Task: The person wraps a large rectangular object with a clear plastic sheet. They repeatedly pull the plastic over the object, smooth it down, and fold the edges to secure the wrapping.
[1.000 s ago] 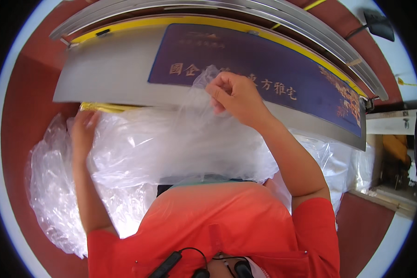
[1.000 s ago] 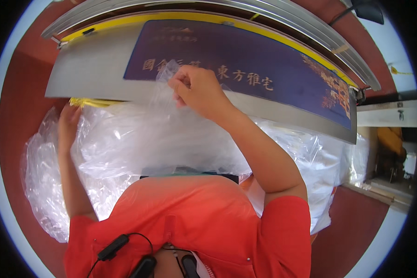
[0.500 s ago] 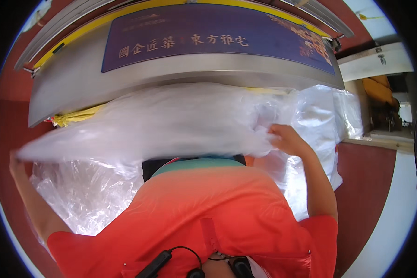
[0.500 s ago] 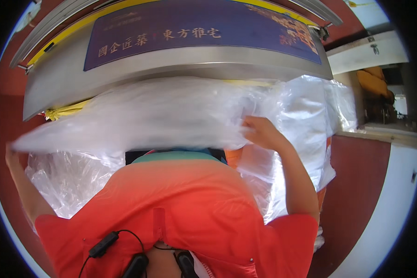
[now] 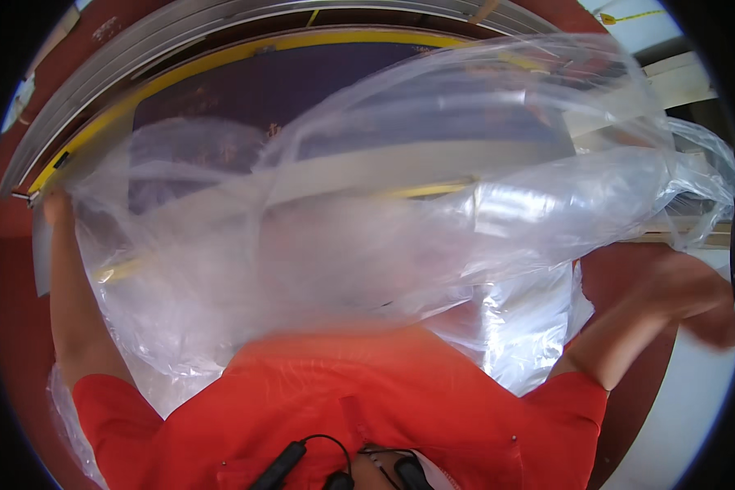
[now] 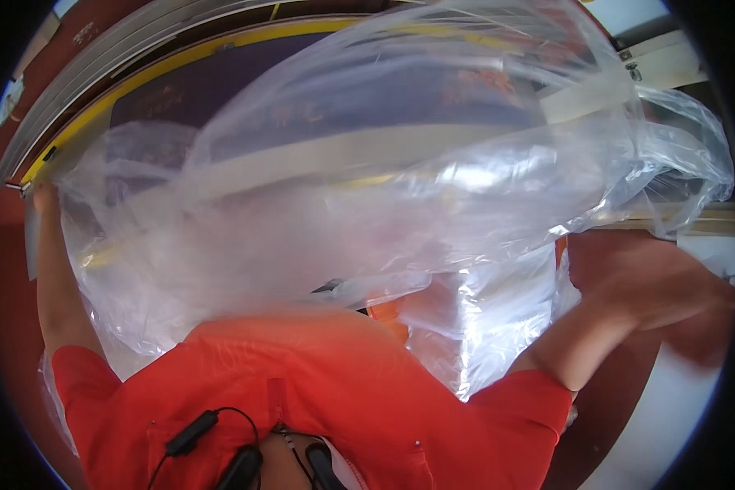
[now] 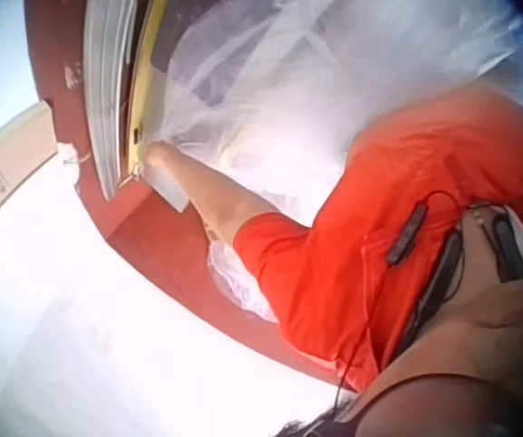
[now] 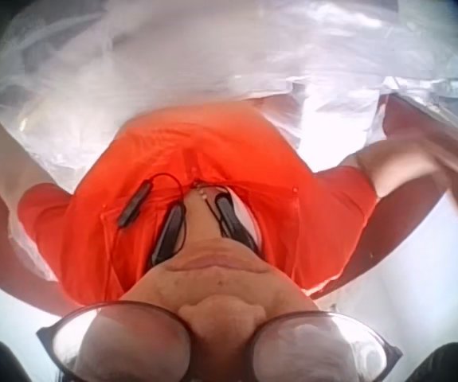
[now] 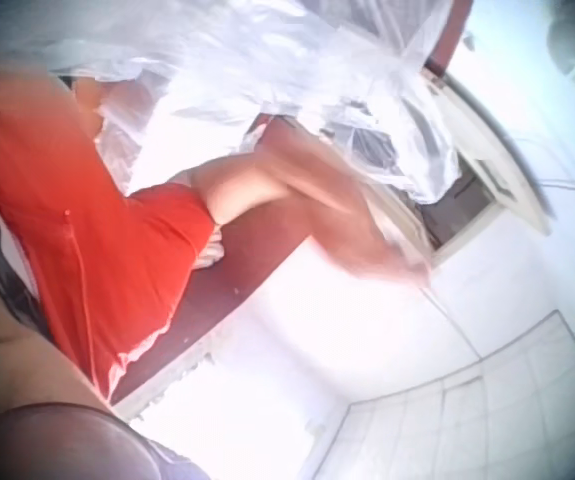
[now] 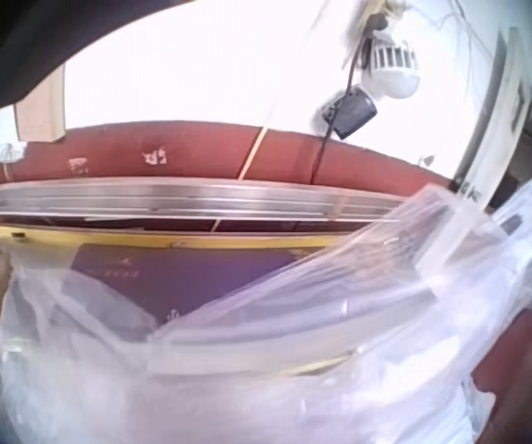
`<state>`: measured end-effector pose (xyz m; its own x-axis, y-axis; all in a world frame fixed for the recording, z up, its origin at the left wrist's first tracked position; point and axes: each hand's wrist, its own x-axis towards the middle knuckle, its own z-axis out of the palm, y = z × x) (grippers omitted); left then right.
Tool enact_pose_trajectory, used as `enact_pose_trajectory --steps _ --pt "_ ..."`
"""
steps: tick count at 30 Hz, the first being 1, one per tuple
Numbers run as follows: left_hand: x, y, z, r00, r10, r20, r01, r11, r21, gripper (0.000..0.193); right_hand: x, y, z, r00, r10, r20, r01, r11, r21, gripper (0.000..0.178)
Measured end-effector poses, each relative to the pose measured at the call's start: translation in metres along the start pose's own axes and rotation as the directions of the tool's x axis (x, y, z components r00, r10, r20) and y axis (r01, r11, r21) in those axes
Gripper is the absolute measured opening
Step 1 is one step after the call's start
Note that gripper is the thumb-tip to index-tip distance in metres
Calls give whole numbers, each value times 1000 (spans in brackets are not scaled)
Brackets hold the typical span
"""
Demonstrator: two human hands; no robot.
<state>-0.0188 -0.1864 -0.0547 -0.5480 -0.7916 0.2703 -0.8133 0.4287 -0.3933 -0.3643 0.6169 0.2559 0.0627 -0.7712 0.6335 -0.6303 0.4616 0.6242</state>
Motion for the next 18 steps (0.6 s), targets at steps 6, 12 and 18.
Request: enact_pose_trajectory --steps 6,12,18 --pt "-10 63 -35 981 -64 -182 -40 856 -516 32 -233 -8 193 446 480 755 -875 411 256 52" --pt "-34 69 -69 997 -66 -41 38 870 -492 33 -213 26 231 431 410 804 -705 709 16 59" --pt "-9 17 -43 959 284 -8 -252 836 -488 35 -252 109 280 127 383 915 -751 640 -164 59"
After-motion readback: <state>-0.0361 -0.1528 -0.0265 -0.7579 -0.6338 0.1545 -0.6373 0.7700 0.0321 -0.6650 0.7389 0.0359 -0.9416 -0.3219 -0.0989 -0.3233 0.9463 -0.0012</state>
